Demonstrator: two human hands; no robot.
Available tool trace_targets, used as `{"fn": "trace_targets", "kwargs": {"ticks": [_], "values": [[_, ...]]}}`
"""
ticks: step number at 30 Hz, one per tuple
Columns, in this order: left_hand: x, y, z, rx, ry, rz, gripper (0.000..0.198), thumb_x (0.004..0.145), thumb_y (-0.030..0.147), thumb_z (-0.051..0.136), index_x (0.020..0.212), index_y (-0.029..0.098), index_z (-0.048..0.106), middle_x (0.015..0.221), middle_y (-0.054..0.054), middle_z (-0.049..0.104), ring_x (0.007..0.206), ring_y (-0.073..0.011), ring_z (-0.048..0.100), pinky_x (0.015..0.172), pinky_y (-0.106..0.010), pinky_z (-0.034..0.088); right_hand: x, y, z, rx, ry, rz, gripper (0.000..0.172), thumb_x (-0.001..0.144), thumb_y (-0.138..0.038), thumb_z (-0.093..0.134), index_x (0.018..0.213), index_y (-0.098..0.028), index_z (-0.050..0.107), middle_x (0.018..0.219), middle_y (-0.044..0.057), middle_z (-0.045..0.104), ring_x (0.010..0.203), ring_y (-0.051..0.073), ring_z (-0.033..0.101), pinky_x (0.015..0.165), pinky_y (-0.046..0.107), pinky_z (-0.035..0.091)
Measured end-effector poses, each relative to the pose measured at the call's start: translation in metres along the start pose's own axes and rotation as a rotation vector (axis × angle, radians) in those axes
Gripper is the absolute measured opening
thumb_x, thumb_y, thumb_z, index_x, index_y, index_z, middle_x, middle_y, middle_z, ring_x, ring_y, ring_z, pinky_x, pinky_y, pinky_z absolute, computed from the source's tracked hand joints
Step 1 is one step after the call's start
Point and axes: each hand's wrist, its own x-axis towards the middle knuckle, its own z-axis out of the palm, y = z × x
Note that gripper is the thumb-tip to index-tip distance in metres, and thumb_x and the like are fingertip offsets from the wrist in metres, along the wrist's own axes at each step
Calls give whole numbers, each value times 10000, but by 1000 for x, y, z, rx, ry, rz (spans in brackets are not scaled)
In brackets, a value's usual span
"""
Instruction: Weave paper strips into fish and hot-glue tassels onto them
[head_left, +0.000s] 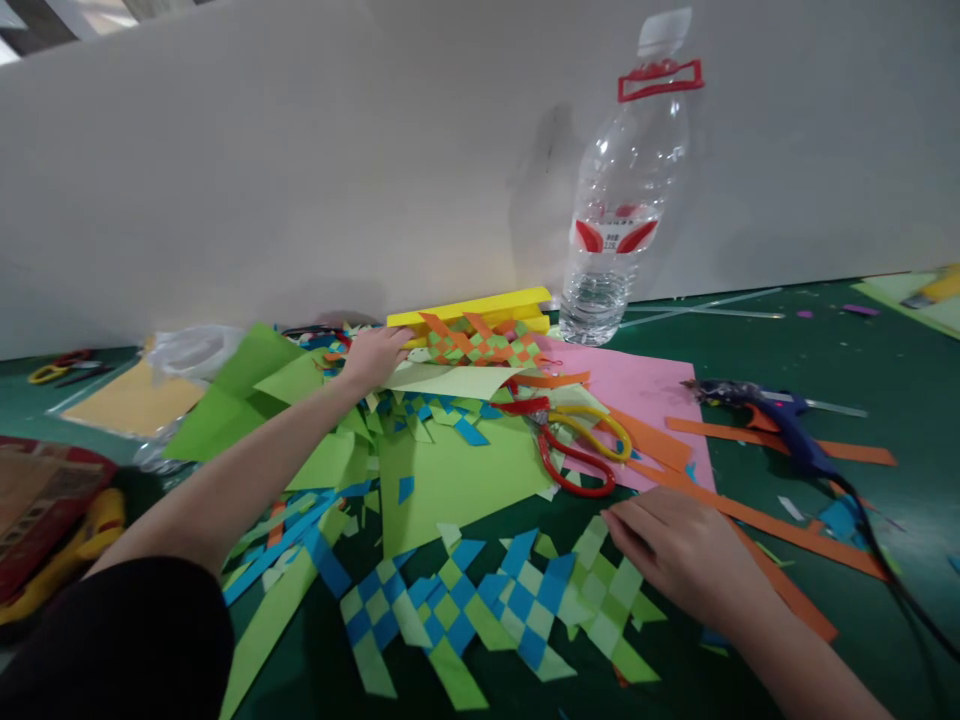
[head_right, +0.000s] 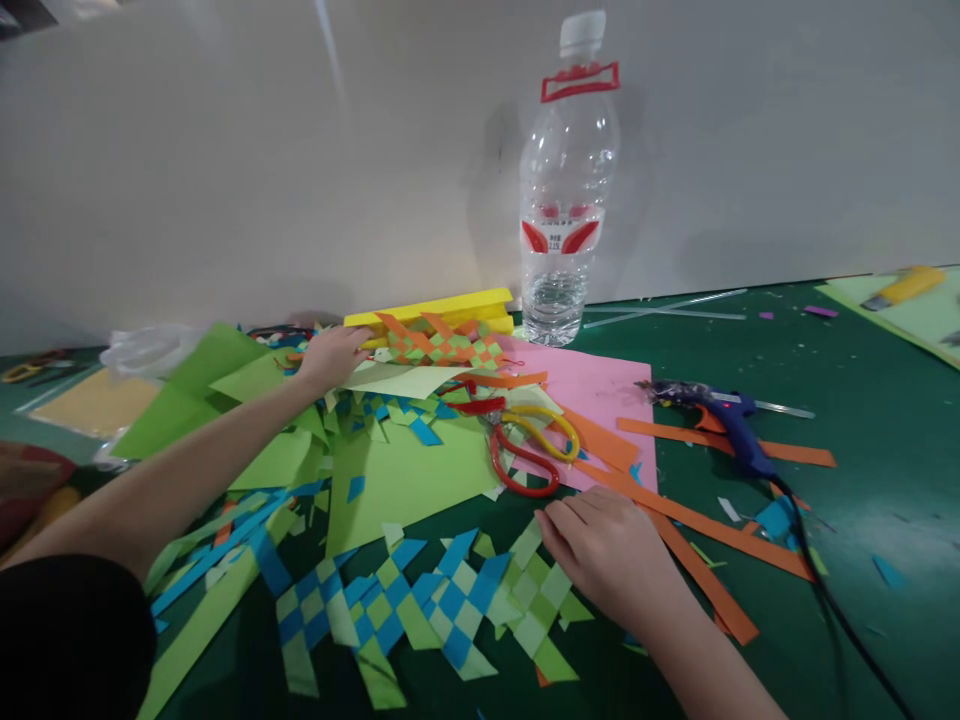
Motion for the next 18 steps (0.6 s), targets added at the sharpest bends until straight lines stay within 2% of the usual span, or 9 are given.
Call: {"fn": "trace_targets", "kwargs": {"ticks": [3,6,12,18], "values": [[-7,-6,-5,-10,-36,93,219,904,278,540,1060,256,693,1134,-88,710,1117,-280,630,973,-384,426,0,-1,1,-7,3,3,358,983,-196,471,649,-186,598,592,8,598,577,142,558,605,292,339],[-11,-8,-7,-16,-12,132,236,917,365,542,1040,244,703,1110,-108,710,1107,-293,628,966,-393,422,0,-1,1,-6,5,-3,373,991,-201,454,648,-188,600,586,9,599,569,140,554,599,289,340],[-2,-2,-5,-95,62,-146,278,916,370,555,1118,211,663,1065,-95,694,937,-255,659,802,-321,461,-1,0,1,9,2,12,370,991,-196,452,651,-189,597,585,8,600,569,141,557,589,293,338],[15,-7,-2,-131,25,-210,331,893,368,597,1167,187,634,1098,-101,695,953,-261,668,785,-307,462,0,0,1,-14,6,4,383,996,-201,444,642,-188,590,584,4,593,563,140,555,591,295,333]]}}
